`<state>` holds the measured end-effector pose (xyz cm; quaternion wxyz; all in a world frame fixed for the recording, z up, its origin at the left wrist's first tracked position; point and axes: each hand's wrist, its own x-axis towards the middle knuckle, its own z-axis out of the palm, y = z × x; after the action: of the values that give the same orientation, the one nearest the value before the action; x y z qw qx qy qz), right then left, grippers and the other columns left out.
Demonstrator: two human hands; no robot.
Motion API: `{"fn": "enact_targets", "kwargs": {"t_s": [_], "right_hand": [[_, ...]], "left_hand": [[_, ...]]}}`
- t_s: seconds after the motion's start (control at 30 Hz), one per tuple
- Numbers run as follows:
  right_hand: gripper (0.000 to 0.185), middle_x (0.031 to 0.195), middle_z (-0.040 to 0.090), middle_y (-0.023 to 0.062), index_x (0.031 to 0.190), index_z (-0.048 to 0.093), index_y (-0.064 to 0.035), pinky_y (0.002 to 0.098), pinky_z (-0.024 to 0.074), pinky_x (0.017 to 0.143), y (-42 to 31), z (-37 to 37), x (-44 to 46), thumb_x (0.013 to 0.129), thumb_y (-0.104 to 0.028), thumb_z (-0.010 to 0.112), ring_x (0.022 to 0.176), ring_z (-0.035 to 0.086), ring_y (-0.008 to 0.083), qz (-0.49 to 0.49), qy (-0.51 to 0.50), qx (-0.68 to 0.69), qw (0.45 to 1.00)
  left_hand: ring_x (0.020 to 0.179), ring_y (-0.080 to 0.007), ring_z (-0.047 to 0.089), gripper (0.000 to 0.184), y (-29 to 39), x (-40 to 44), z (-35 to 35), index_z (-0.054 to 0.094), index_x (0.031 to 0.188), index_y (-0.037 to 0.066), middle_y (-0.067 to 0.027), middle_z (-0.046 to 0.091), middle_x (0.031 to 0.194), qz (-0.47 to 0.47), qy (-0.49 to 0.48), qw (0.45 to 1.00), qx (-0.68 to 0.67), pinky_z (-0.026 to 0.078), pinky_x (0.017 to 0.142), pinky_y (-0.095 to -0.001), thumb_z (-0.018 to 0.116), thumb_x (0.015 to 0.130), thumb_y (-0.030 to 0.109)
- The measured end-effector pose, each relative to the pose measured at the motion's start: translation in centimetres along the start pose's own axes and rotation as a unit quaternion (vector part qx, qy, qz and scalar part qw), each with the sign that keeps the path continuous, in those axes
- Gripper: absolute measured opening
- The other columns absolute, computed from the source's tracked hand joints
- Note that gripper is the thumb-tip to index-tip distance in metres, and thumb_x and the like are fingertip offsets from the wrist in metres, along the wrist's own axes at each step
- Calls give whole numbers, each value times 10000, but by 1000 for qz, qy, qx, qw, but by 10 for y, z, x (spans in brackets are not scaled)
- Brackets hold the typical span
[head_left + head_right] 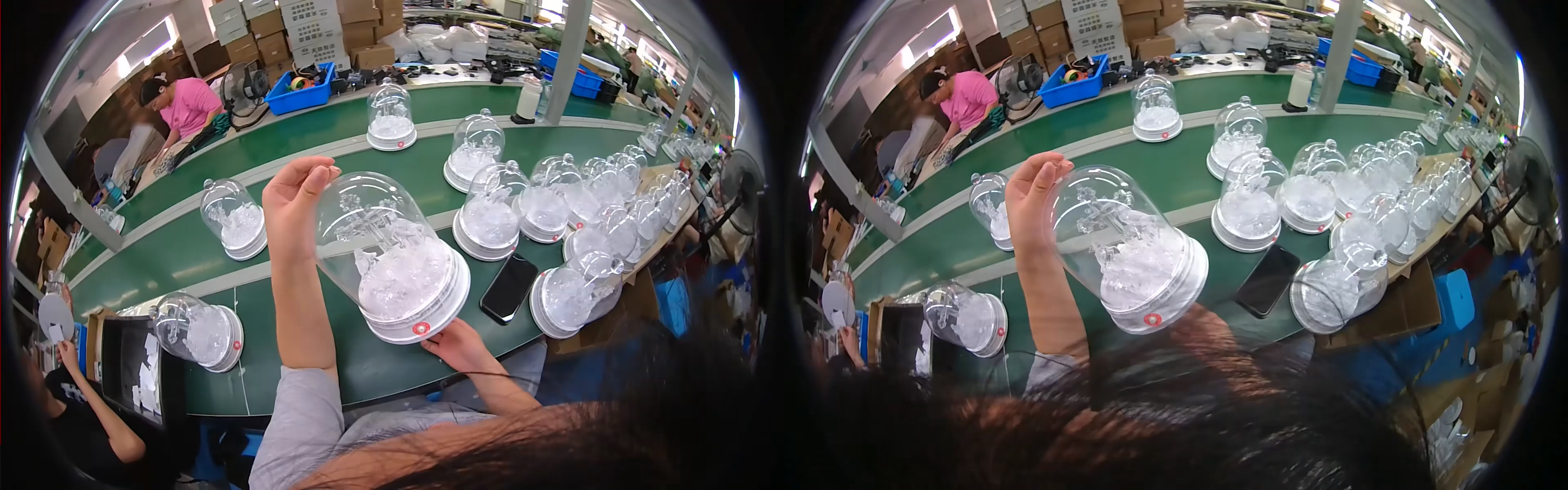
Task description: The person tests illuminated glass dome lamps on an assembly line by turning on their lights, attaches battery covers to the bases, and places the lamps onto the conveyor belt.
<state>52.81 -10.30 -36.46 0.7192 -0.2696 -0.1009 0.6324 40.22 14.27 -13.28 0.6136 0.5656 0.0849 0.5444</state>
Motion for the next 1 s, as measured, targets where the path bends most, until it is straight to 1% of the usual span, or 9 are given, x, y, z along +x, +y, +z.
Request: {"fn": "enact_targets", "kwargs": {"t_s": [0.3,0.6,0.67,0.7,0.77,0.8,0.83,0.93,1.0], "right_hand": [[292,1170,588,101,1203,508,-42,401,448,913,-8,20,-4,927,-133,485,1037,570,225,-14,11,-52,998],[222,1047,612,125,1118,513,-18,407,457,901,-5,8,-2,909,-79,470,955,584,240,11,26,66,997],[115,857,588,91,953,542,-15,343,465,765,-1,0,0,920,-99,471,778,557,189,-98,-38,-166,980],[115,857,588,91,953,542,-15,343,465,765,2,-5,-3,920,-99,471,778,557,189,-100,-34,-166,980],[214,698,498,50,759,511,-19,284,395,614,9,-14,-10,936,-115,439,622,455,143,-190,-90,-263,942],[256,639,447,29,654,453,-33,253,321,554,-14,38,-33,905,-76,487,570,394,125,-78,46,-388,917],[256,639,447,29,654,453,-33,253,321,554,-25,57,-40,905,-76,487,570,394,125,-80,50,-387,917],[255,658,436,21,683,437,-48,243,334,572,-37,85,-35,735,91,644,612,408,120,-482,4,-502,719],[251,682,447,24,724,445,-48,254,350,585,-68,128,-43,727,100,647,630,423,123,-467,47,-557,685]], "left_hand": [[863,-154,610,262,2,-2,-2,633,985,-62,-86,642,892,62,-58,992,-91,458,834,-260,712,822,127],[849,-137,586,247,4,-2,0,643,962,-51,-90,629,899,96,-83,989,-78,442,806,-238,727,796,111],[843,-137,578,229,5,-3,2,649,940,-39,-82,625,892,90,-93,990,-49,434,795,-236,733,788,111],[843,-137,578,229,6,-5,3,649,940,-39,-82,625,892,88,-95,990,-51,434,795,-236,733,788,111],[836,-139,566,219,9,-7,5,650,925,-32,-73,621,885,81,-100,992,7,425,786,-234,737,785,114],[836,-139,566,219,10,-8,7,650,925,-32,-73,621,885,80,-102,992,4,425,786,-234,737,785,114],[831,-142,562,218,11,-9,9,650,919,-32,-74,622,884,89,-103,990,27,423,783,-237,746,769,93],[816,-145,560,225,8,-13,15,653,904,-25,-75,623,877,117,-125,982,82,422,771,-245,764,724,52],[797,-148,563,249,5,-15,21,661,885,-11,-74,624,864,164,-157,963,149,426,754,-255,782,668,8]]}}
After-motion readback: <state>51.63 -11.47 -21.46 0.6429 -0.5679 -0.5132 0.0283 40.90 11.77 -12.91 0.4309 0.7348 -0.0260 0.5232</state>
